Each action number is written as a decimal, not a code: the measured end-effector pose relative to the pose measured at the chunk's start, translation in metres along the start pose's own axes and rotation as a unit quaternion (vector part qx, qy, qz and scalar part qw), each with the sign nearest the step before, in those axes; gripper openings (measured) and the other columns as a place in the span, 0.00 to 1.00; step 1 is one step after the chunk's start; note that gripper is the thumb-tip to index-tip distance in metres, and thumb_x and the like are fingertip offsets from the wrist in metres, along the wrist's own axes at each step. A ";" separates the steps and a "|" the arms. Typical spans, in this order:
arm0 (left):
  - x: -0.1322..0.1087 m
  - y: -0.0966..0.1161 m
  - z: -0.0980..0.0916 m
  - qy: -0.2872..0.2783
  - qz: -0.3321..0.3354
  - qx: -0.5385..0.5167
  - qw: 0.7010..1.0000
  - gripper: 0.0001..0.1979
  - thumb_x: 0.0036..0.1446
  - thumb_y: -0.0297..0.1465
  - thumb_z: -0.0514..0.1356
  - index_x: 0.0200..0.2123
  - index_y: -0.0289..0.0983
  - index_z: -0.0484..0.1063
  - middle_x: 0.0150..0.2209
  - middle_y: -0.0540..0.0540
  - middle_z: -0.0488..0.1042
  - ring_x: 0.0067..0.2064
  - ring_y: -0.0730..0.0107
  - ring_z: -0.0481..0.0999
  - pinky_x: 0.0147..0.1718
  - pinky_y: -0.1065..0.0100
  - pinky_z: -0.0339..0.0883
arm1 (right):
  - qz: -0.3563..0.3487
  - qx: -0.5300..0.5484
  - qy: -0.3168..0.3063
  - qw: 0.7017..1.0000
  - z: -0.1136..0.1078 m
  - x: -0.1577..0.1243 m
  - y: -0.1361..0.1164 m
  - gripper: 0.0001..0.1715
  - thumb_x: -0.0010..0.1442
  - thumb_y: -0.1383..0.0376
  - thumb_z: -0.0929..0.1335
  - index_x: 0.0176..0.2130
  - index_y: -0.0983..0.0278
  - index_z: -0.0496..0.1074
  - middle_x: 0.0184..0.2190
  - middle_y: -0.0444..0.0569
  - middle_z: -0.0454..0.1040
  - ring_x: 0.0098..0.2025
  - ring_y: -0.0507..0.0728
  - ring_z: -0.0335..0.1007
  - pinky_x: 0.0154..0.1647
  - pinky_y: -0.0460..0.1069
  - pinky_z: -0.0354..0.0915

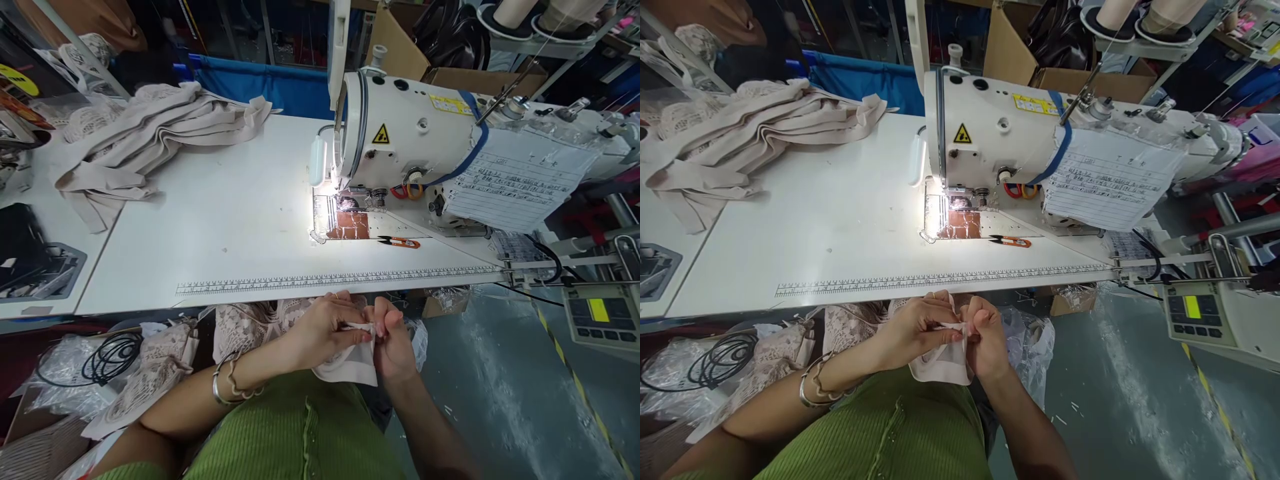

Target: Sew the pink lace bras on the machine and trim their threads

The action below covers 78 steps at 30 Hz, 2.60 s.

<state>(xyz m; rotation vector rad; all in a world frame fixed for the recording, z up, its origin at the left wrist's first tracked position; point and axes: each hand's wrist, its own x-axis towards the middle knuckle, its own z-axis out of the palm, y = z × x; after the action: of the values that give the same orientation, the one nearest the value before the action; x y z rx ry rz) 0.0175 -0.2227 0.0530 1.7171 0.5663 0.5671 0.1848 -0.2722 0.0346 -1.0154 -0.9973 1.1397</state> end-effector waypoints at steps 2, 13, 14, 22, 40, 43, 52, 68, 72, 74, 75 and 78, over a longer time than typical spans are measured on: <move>-0.005 -0.008 -0.004 0.014 -0.016 -0.008 1.000 0.16 0.65 0.38 0.62 0.27 0.36 0.77 0.27 0.46 0.76 0.33 0.67 0.72 0.40 0.64 0.67 | -0.047 -0.004 0.022 0.999 -0.018 0.007 -0.010 0.31 0.73 0.48 0.56 0.23 0.59 0.42 0.16 0.34 0.37 0.15 0.49 0.31 0.13 0.46 0.41; -0.007 -0.011 -0.010 0.035 -0.123 0.010 0.992 0.14 0.58 0.41 0.67 0.28 0.36 0.81 0.26 0.46 0.74 0.37 0.63 0.71 0.35 0.67 0.66 | -0.118 -0.417 -0.102 0.896 -0.009 -0.011 -0.010 0.12 0.71 0.65 0.61 0.50 0.59 0.71 0.39 0.49 0.71 0.36 0.53 0.71 0.34 0.47 0.69; -0.007 -0.010 -0.010 0.032 -0.126 0.013 0.991 0.13 0.58 0.40 0.67 0.28 0.36 0.81 0.27 0.46 0.74 0.38 0.63 0.72 0.35 0.68 0.66 | -0.135 -0.435 -0.098 0.885 -0.008 -0.011 -0.009 0.17 0.72 0.68 0.59 0.54 0.59 0.70 0.40 0.50 0.71 0.38 0.54 0.72 0.36 0.47 0.69; -0.010 0.010 -0.014 -0.019 -0.053 0.100 0.993 0.09 0.65 0.27 0.58 0.39 0.35 0.80 0.34 0.45 0.79 0.32 0.69 0.75 0.30 0.71 0.66 | -0.157 -0.424 -0.158 0.878 -0.014 -0.005 -0.017 0.12 0.71 0.66 0.62 0.42 0.61 0.75 0.35 0.48 0.66 0.32 0.52 0.66 0.29 0.47 0.66; -0.022 0.000 -0.008 0.135 0.358 0.440 0.812 0.15 0.64 0.18 0.53 0.26 0.37 0.63 0.24 0.50 0.61 0.29 0.68 0.59 0.31 0.66 0.60 | -0.229 -0.517 -0.151 0.811 -0.016 -0.016 -0.035 0.18 0.71 0.72 0.59 0.55 0.62 0.70 0.36 0.50 0.71 0.31 0.52 0.67 0.28 0.47 0.64; -0.021 -0.003 -0.007 0.150 0.379 0.442 0.799 0.16 0.63 0.18 0.53 0.24 0.37 0.62 0.23 0.51 0.59 0.28 0.69 0.58 0.29 0.67 0.59 | -0.241 -0.497 -0.130 0.823 -0.005 -0.015 -0.034 0.19 0.69 0.72 0.63 0.56 0.58 0.71 0.37 0.49 0.71 0.31 0.53 0.69 0.29 0.47 0.65; -0.020 -0.008 -0.007 0.154 0.382 0.447 0.794 0.17 0.63 0.18 0.55 0.23 0.37 0.63 0.22 0.51 0.59 0.28 0.70 0.58 0.28 0.67 0.58 | -0.157 -0.275 -0.050 0.947 -0.003 0.000 -0.043 0.24 0.70 0.55 0.65 0.24 0.61 0.67 0.24 0.43 0.62 0.26 0.53 0.60 0.25 0.50 0.59; -0.017 -0.013 -0.005 0.177 0.394 0.432 0.792 0.15 0.65 0.17 0.54 0.26 0.37 0.62 0.23 0.51 0.58 0.28 0.70 0.57 0.28 0.66 0.56 | -0.080 -0.250 -0.068 0.962 0.003 0.003 -0.024 0.11 0.71 0.63 0.63 0.34 0.60 0.65 0.31 0.44 0.61 0.31 0.53 0.59 0.31 0.48 0.58; -0.018 -0.018 -0.005 0.166 0.377 0.414 0.811 0.14 0.65 0.18 0.55 0.28 0.38 0.61 0.24 0.51 0.59 0.29 0.69 0.60 0.29 0.66 0.57 | -0.016 -0.135 -0.056 0.989 -0.006 0.006 -0.012 0.17 0.72 0.52 0.61 0.33 0.59 0.61 0.31 0.44 0.61 0.32 0.54 0.58 0.32 0.49 0.59; -0.018 -0.020 -0.004 0.176 0.359 0.391 0.829 0.13 0.66 0.20 0.55 0.29 0.38 0.60 0.25 0.52 0.59 0.29 0.70 0.59 0.29 0.66 0.57 | 0.003 -0.097 -0.108 0.989 -0.006 0.005 -0.009 0.18 0.72 0.51 0.59 0.35 0.58 0.59 0.29 0.44 0.64 0.29 0.54 0.60 0.30 0.49 0.60; -0.019 -0.021 -0.002 0.182 0.352 0.377 0.837 0.13 0.67 0.20 0.55 0.30 0.39 0.60 0.25 0.52 0.59 0.29 0.70 0.59 0.29 0.66 0.57 | 0.004 -0.090 -0.140 0.986 -0.006 0.004 -0.008 0.17 0.73 0.51 0.58 0.35 0.57 0.58 0.26 0.42 0.64 0.26 0.53 0.59 0.28 0.49 0.59; -0.022 -0.027 0.000 0.196 0.329 0.346 0.857 0.14 0.67 0.22 0.57 0.30 0.39 0.58 0.26 0.52 0.59 0.29 0.71 0.58 0.30 0.67 0.59 | -0.068 -0.206 -0.190 0.958 -0.014 0.004 -0.007 0.13 0.74 0.59 0.58 0.35 0.57 0.58 0.23 0.39 0.61 0.22 0.52 0.54 0.25 0.47 0.57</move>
<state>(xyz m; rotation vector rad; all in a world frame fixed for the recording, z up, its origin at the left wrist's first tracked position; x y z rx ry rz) -0.0008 -0.2314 0.0250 2.5292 0.4813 1.3457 0.2005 -0.2711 0.0387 -1.0502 -1.6381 1.0549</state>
